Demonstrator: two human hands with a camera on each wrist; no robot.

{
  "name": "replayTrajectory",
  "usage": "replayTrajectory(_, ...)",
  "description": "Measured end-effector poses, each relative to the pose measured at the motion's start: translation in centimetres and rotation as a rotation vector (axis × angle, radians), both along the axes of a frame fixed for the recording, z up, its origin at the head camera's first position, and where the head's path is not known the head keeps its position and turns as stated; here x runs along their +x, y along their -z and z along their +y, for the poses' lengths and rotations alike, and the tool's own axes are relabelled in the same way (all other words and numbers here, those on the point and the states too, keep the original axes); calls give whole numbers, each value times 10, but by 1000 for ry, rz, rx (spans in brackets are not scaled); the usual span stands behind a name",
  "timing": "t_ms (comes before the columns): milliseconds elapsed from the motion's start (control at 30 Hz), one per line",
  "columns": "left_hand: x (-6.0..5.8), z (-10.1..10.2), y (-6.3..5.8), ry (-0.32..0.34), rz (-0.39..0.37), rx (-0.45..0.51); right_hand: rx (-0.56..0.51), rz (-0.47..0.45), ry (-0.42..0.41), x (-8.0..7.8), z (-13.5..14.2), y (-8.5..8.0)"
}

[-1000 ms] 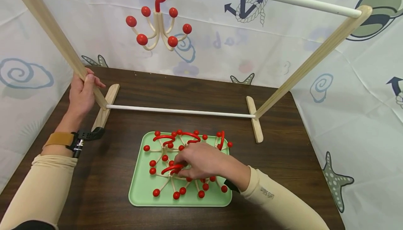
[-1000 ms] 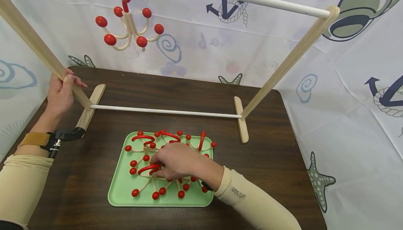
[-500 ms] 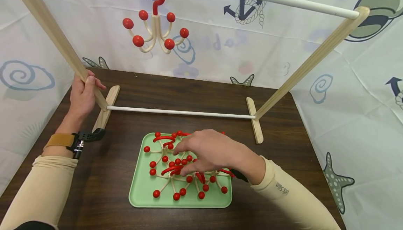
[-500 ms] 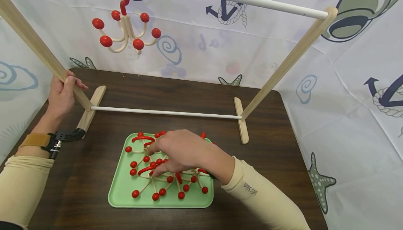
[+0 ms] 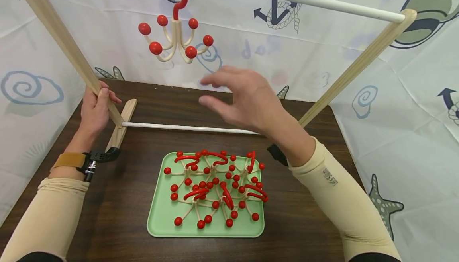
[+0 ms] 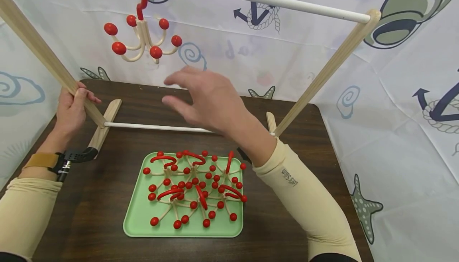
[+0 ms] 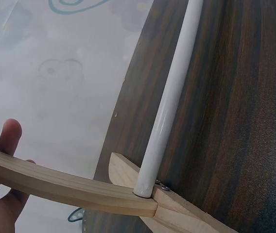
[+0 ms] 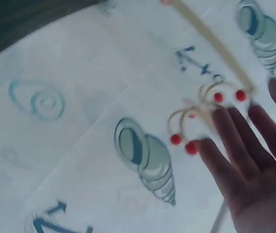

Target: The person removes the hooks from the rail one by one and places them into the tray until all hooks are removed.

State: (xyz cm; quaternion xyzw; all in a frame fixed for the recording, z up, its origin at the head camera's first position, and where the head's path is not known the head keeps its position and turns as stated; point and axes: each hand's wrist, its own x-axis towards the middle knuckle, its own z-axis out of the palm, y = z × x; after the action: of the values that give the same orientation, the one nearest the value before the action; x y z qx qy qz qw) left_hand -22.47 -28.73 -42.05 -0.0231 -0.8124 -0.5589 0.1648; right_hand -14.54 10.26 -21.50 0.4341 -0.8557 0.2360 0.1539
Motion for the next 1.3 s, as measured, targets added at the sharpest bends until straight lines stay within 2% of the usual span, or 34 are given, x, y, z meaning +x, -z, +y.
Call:
replayTrajectory(67,0,0,0,-2,5,0,-67,100,62,-10,-3,-7)
replayTrajectory(133,0,1,1,-5,9,-1,-117,141,124,-20,-6,-14)
replayTrajectory(300,-1,0,1,-13,21,-2,-147,83,273,-41,-20,-35)
replayTrajectory(467,-3,-2,0,-20,4,0,-43,68,359,-59,-34,-48)
replayTrajectory(567,-3,-1,0,-20,2,2,-2,80,363,-68,-40,-53)
replayTrajectory(767,-2,2,-2,-16,18,6,-61,18,339,-78,-47,-59)
replayTrajectory(867,1,6,-7,-10,25,10,-79,5,326,-80,-50,-59)
replayTrajectory(1100,10,16,-20,-1,50,27,-121,54,286,-80,-52,-56)
replayTrajectory(1300,10,13,-17,-2,57,27,-198,31,243,-80,-54,-56)
